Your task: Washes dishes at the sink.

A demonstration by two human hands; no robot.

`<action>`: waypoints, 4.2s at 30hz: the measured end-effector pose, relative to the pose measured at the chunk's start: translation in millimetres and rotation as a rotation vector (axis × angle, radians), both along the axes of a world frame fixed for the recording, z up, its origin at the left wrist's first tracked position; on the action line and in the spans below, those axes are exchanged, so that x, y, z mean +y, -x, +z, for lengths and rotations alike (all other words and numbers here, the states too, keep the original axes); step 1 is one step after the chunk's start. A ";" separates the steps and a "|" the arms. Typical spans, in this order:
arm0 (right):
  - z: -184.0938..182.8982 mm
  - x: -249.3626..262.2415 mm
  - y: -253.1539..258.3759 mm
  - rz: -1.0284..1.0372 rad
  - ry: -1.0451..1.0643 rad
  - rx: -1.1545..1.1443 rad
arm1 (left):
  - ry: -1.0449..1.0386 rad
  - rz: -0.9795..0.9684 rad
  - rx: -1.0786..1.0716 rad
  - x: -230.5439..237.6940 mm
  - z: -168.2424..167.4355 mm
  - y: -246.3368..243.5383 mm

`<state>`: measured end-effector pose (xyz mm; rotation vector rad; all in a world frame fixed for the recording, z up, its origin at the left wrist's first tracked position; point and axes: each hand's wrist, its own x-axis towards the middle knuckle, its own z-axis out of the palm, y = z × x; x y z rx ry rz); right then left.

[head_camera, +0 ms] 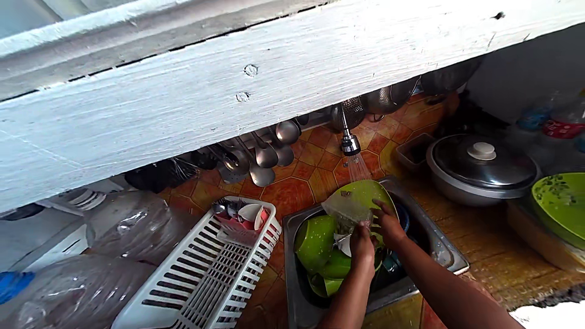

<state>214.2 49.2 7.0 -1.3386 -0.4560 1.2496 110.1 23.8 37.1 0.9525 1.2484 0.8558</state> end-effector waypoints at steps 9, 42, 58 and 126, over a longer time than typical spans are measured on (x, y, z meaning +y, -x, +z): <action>-13.6 -45.3 -24.3 0.348 -0.295 -0.663 | 0.042 -0.162 0.144 17.9 17.8 12.3; 48.5 -43.9 -35.1 -0.080 0.028 -1.246 | 0.113 -0.167 0.063 41.0 0.3 39.5; -13.6 -173.1 -123.0 -0.741 0.174 -0.351 | 0.163 -0.232 0.040 71.3 -4.7 2.5; -1.0 -54.5 -51.1 -0.252 0.195 -0.251 | -0.487 -0.784 1.394 90.9 -11.7 19.3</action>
